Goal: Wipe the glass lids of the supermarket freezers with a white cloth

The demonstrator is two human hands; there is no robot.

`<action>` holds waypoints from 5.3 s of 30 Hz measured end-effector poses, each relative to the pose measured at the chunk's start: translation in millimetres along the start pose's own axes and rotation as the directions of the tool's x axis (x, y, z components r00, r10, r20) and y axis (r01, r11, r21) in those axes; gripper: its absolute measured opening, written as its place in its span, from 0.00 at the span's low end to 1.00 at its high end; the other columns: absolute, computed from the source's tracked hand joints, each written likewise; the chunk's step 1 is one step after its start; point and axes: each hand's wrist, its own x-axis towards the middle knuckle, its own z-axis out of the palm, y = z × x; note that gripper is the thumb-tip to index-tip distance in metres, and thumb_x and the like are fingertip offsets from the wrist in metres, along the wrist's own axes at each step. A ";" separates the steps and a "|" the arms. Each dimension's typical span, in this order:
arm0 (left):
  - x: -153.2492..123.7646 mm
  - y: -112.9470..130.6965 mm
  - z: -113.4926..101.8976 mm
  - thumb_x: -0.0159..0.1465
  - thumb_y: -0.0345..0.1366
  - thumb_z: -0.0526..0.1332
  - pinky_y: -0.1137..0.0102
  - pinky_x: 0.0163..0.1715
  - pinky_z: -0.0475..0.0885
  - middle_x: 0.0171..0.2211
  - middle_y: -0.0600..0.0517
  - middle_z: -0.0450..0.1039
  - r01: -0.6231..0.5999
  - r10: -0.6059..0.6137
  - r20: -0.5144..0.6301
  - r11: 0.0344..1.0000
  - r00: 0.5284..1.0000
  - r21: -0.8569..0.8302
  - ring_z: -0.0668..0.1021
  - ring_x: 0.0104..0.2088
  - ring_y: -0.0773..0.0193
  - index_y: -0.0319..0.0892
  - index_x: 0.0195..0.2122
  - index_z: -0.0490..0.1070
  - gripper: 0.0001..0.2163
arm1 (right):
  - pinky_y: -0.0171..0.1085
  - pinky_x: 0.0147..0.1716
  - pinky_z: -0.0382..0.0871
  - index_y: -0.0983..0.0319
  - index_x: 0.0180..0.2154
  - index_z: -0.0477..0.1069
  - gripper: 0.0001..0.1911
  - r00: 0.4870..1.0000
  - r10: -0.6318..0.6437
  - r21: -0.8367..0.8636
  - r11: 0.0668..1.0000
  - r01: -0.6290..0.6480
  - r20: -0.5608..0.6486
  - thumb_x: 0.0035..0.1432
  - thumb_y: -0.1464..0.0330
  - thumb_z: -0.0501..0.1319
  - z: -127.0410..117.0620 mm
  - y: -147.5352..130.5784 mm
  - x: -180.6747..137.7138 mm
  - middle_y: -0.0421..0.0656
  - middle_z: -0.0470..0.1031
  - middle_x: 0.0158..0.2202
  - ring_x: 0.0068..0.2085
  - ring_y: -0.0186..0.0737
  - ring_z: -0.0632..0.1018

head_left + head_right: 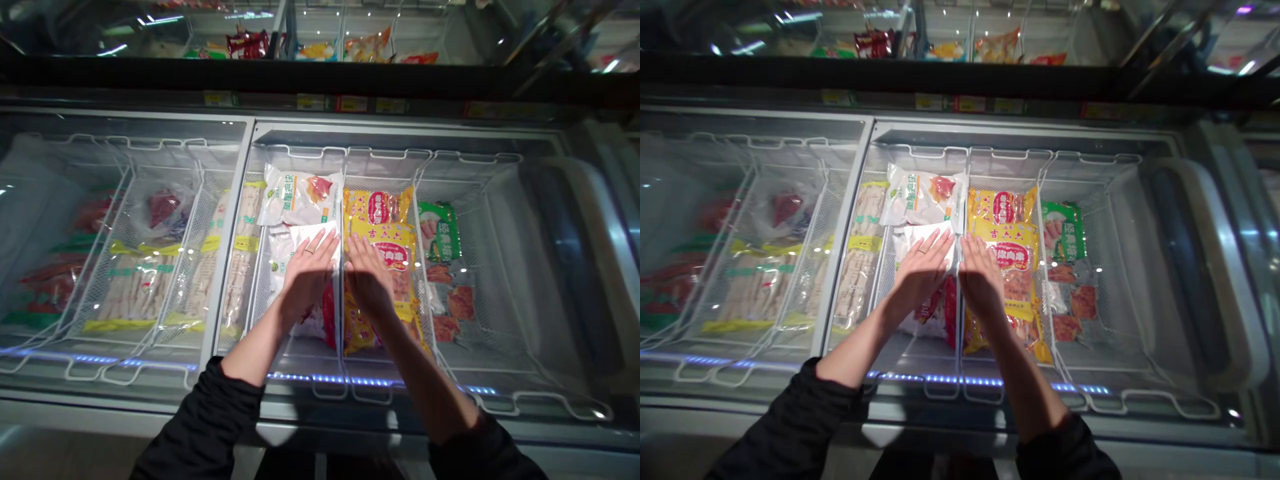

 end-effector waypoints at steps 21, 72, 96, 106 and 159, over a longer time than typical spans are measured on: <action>63.1 -38.9 -11.2 0.75 0.37 0.45 0.57 0.72 0.51 0.74 0.50 0.48 0.084 -0.084 -0.036 0.996 0.996 -0.003 0.53 0.74 0.57 0.37 0.73 0.52 0.26 | 0.57 0.70 0.55 0.65 0.71 0.56 0.29 1.000 0.004 0.020 1.000 -0.004 -0.022 0.71 0.70 0.45 3.2 0.9 0.3 0.48 0.59 0.71 0.72 0.50 0.58; 119.8 -56.2 -14.8 0.73 0.36 0.45 0.51 0.72 0.50 0.74 0.49 0.47 0.322 -0.325 -0.123 0.946 0.938 -0.045 0.51 0.74 0.53 0.38 0.75 0.47 0.29 | 0.54 0.73 0.52 0.63 0.73 0.51 0.33 0.998 0.061 -0.021 0.998 -0.061 -0.009 0.69 0.70 0.47 8.6 33.3 115.2 0.45 0.56 0.73 0.73 0.50 0.56; 134.8 -44.6 -13.4 0.74 0.38 0.46 0.57 0.72 0.53 0.73 0.54 0.51 -0.006 0.006 0.009 0.999 1.000 0.033 0.55 0.73 0.60 0.44 0.74 0.53 0.27 | 0.55 0.70 0.60 0.68 0.69 0.60 0.29 0.988 0.000 -0.024 1.000 -0.003 -0.154 0.70 0.73 0.45 11.1 32.1 112.6 0.50 0.60 0.70 0.71 0.51 0.62; 133.2 -56.6 -16.3 0.74 0.37 0.46 0.53 0.71 0.55 0.73 0.47 0.50 0.328 -0.322 -0.111 0.944 0.940 0.040 0.55 0.73 0.52 0.38 0.73 0.53 0.27 | 0.54 0.69 0.60 0.73 0.68 0.61 0.29 0.995 -0.020 -0.037 0.999 0.016 -0.099 0.70 0.71 0.45 0.8 33.0 119.7 0.52 0.61 0.70 0.71 0.51 0.62; 237.3 -88.7 -26.0 0.74 0.38 0.43 0.58 0.73 0.50 0.74 0.56 0.49 0.063 -0.063 -0.007 0.998 0.998 0.010 0.52 0.74 0.61 0.43 0.74 0.51 0.27 | 0.50 0.73 0.50 0.66 0.70 0.57 0.29 0.999 0.044 -0.043 0.998 -0.044 -0.003 0.71 0.68 0.45 4.8 56.6 215.1 0.46 0.56 0.72 0.73 0.45 0.56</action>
